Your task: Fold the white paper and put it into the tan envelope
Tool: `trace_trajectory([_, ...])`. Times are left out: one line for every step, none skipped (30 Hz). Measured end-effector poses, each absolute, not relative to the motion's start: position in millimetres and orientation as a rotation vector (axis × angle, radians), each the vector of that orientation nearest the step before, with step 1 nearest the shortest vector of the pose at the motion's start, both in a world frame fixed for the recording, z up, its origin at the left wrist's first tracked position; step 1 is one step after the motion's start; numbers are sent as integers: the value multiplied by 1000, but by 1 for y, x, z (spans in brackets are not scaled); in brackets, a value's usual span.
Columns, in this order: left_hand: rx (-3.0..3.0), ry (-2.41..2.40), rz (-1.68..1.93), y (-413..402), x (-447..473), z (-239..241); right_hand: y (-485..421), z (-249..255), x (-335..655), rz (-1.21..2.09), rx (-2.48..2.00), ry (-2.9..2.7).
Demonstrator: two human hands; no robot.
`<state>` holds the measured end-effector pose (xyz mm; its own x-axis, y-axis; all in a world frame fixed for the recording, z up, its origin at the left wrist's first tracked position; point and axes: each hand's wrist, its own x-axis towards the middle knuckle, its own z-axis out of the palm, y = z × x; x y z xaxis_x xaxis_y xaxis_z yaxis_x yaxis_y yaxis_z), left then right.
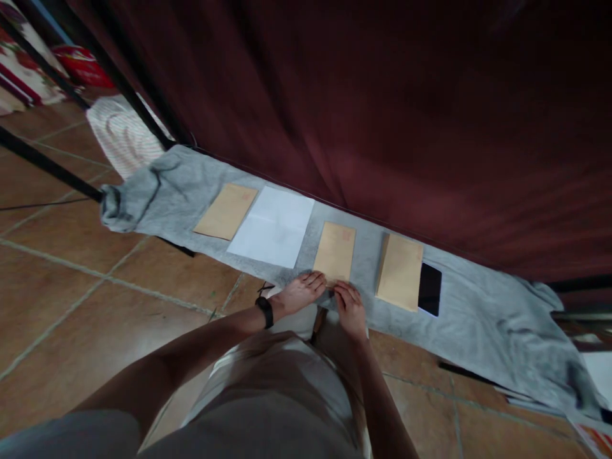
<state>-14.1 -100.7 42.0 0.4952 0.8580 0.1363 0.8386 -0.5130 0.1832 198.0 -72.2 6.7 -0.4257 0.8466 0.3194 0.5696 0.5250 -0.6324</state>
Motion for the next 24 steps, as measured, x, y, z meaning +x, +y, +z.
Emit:
trace_trajectory([2623,1515,319,-102,-10,43,-72,7,198,587,-1150,-2138])
trace_trajectory([2617,1525,315,-102,-6,44,-72,7,197,588,-1159,-2130])
trace_trajectory([2615,1536,312,-102,-1,45,-72,7,197,585,-1169,-2127])
trace_trajectory([2621,1541,307,-102,3,47,-72,7,196,578,-1178,-2128])
trace_trajectory([2636,1540,299,-102,7,48,-71,7,196,571,-1185,-2131])
trace_trajectory([2657,1539,287,-101,10,49,-71,8,195,562,-1189,-2137])
trace_trajectory([2683,1545,272,-101,12,50,-71,8,195,554,-1192,-2142])
trace_trajectory([2712,1547,256,-100,13,51,-70,8,195,547,-1193,-2147])
trace_trajectory([2740,1547,245,-100,14,52,-70,7,196,541,-1192,-2151])
trace_trajectory([2762,1548,241,-100,14,52,-70,7,196,534,-1191,-2152])
trace_trajectory([2779,1555,242,-99,14,51,-70,6,197,530,-1189,-2150])
trace_trajectory([2794,1565,243,-100,14,50,-71,6,197,527,-1188,-2145])
trace_trajectory([2811,1577,241,-100,14,49,-71,6,197,528,-1186,-2141])
trace_trajectory([2831,1589,234,-100,15,47,-71,6,197,529,-1184,-2138])
trace_trajectory([2853,1600,225,-101,15,46,-71,6,197,532,-1182,-2138])
trace_trajectory([2873,1606,218,-101,16,44,-71,6,197,533,-1180,-2140])
trace_trajectory([2887,1610,216,-101,16,43,-71,6,197,532,-1179,-2142])
trace_trajectory([2892,1615,219,-102,16,42,-71,6,197,530,-1179,-2143])
trace_trajectory([2891,1616,224,-102,16,42,-71,6,197,527,-1179,-2142])
trace_trajectory([2887,1617,226,-102,15,41,-71,7,197,525,-1180,-2139])
trace_trajectory([2879,1619,225,-102,13,41,-71,7,197,521,-1184,-2133])
trace_trajectory([2868,1625,223,-102,11,40,-70,7,198,516,-1191,-2124])
trace_trajectory([2856,1634,220,-102,9,40,-70,7,199,510,-1199,-2116])
trace_trajectory([2840,1643,221,-102,6,39,-69,6,200,502,-1211,-2107])
